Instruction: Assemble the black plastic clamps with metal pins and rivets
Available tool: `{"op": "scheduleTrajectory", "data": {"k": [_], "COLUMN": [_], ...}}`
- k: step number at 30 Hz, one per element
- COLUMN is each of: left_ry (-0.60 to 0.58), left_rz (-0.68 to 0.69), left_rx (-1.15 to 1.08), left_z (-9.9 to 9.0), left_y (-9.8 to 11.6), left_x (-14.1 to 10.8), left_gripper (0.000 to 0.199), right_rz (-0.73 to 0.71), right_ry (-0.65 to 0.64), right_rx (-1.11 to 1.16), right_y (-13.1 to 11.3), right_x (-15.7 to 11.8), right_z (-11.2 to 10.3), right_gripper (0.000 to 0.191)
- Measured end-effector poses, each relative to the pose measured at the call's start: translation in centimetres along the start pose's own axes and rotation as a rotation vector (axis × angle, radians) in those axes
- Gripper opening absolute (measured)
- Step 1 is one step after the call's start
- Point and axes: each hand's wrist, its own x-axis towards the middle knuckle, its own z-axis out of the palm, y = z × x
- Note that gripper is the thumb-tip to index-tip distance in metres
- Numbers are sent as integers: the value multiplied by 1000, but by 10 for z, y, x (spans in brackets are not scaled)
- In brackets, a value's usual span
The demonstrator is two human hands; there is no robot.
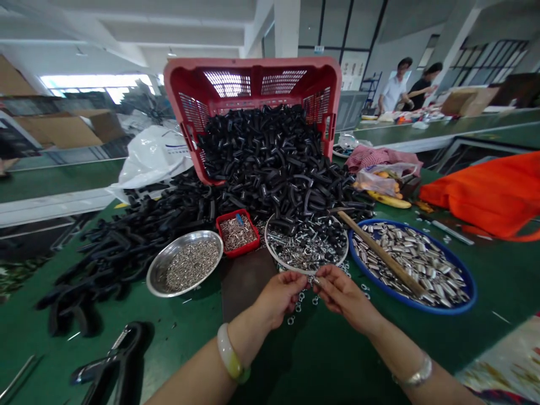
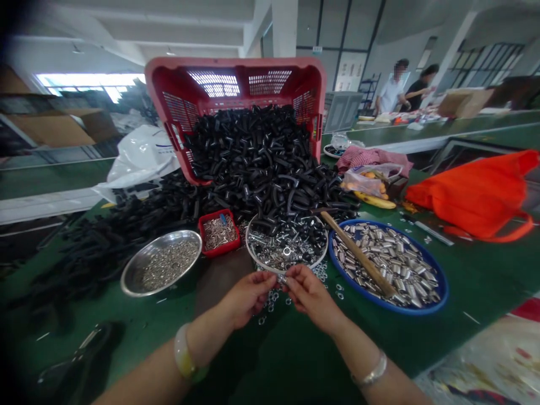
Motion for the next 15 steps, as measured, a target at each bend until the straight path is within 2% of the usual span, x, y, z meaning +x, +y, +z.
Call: {"op": "scheduleTrajectory", "data": {"k": [4, 10, 13, 15], "left_ry": [-34, -32, -19, 59], "left_rz": [-74, -137, -49, 73], "left_rx": [-219, -451, -461, -313], "left_z": [-6, -7, -4, -1], "left_y": [-1, -8, -16, -22], "left_x": [-3, -3, -3, -1], "left_gripper": [34, 17, 19, 23], "right_rz": [-15, -27, -18, -136], "right_ry": [3, 30, 2, 78], "right_rx": [-100, -153, -248, -467], "right_y": [0, 0, -2, -5], "right_x": [5, 11, 16, 19], "right_z": [7, 5, 0, 3], "right_gripper": [27, 30, 29, 24]}}
